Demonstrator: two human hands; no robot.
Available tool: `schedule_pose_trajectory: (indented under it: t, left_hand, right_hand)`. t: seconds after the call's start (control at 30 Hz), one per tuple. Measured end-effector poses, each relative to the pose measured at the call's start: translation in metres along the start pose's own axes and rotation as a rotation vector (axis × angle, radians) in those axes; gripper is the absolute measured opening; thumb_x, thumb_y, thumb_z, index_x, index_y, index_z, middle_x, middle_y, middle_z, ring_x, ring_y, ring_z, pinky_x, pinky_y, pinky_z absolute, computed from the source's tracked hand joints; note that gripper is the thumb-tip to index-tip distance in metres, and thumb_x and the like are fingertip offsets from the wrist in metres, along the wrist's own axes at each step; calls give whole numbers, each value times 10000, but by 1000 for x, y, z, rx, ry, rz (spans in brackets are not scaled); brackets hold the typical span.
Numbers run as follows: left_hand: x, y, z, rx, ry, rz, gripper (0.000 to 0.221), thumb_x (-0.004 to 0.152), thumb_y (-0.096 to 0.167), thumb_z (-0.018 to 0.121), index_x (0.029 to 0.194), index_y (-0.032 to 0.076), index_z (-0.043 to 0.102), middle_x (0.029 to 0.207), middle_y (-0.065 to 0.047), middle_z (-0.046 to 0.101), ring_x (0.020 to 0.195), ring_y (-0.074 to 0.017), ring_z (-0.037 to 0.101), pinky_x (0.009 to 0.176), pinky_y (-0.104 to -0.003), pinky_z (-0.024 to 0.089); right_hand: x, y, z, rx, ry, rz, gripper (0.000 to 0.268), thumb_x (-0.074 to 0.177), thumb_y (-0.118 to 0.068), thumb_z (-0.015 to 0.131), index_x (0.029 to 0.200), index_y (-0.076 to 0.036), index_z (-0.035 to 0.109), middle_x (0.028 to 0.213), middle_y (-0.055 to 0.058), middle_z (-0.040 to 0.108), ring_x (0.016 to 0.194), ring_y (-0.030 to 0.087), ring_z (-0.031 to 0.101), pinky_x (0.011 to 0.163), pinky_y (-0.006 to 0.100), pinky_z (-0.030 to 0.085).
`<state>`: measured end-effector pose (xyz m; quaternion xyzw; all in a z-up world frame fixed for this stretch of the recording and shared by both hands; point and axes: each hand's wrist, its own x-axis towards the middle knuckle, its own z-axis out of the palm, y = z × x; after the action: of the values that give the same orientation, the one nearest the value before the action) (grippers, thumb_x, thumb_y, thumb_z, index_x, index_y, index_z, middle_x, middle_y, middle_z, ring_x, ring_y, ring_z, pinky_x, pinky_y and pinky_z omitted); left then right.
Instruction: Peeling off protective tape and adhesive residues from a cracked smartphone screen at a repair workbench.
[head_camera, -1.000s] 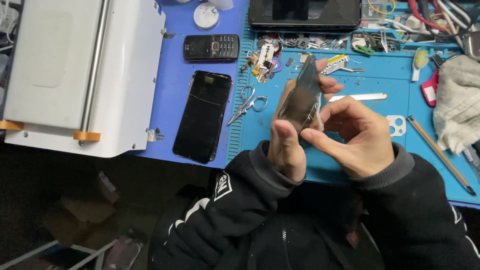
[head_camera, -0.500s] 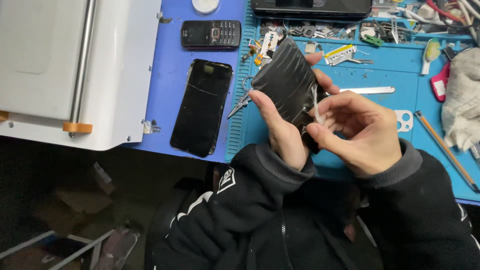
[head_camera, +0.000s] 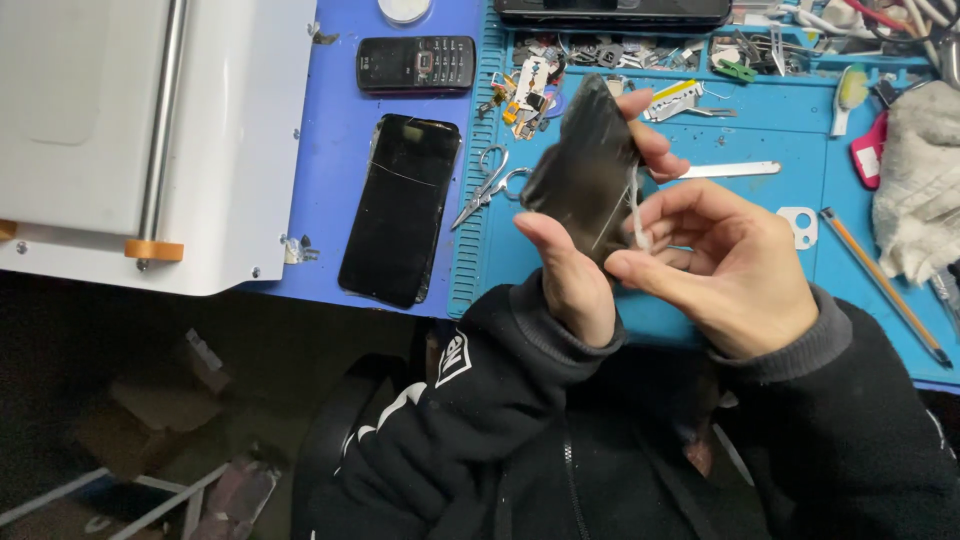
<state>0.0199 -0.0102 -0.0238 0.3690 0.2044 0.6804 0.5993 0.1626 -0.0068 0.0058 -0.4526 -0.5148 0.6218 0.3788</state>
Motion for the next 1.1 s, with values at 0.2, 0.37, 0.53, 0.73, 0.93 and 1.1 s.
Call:
schedule_pose_trajectory:
  t: [0.2,0.37,0.53,0.73,0.93,1.1]
  left_hand:
    - [5,13,3,510,-167,160,1129,957,862,19,1537,-45,359,1395,-119,467,1145,-197,508,1071,-356,418]
    - [4,9,-1,590,-167,258,1107,953,837,-1,1518,-32,388,1454,-136,462,1133,-196,536,1069,-354,440]
    - [4,9,3,468,-112,172,1132,939,873,78,1553,-41,343,1394,-123,482,1118,-198,526,1073,-361,426]
    - [5,-3,-2,91,-35,40,1154,950,913,262,1511,-89,373,1143,-95,552,1026,-193,544,984,-344,463]
    - [5,8,3,93,-79,-11,1201,935,931,247,1568,-81,372,1183,-101,571,1094,-184,549,1017,-331,459]
    - [4,5,2,92,-82,-4,1162,951,908,254,1565,-75,348,1208,-108,561,1116,-191,543,1051,-338,448]
  right_hand:
    - [-2,3,-2,51,-24,-15,410,825,31,782,1154,-13,543,1011,38,669,889,120,715,797,225,584]
    - [-8,-4,-5,-67,21,76,212,846,4,793,1015,44,672,930,24,659,855,83,675,777,221,568]
    - [-12,-21,1,-300,1,-90,143,871,-33,770,992,14,712,919,10,668,879,77,659,795,233,594]
    - [-8,-17,2,-356,-24,-149,126,901,-39,744,977,12,656,957,12,599,892,84,623,803,255,588]
    - [-7,-21,7,-469,35,-222,165,855,-21,761,937,23,625,973,22,603,888,86,656,769,268,646]
    - [-6,-25,11,-482,47,-265,175,840,0,759,926,20,607,1002,42,559,903,93,635,714,275,638]
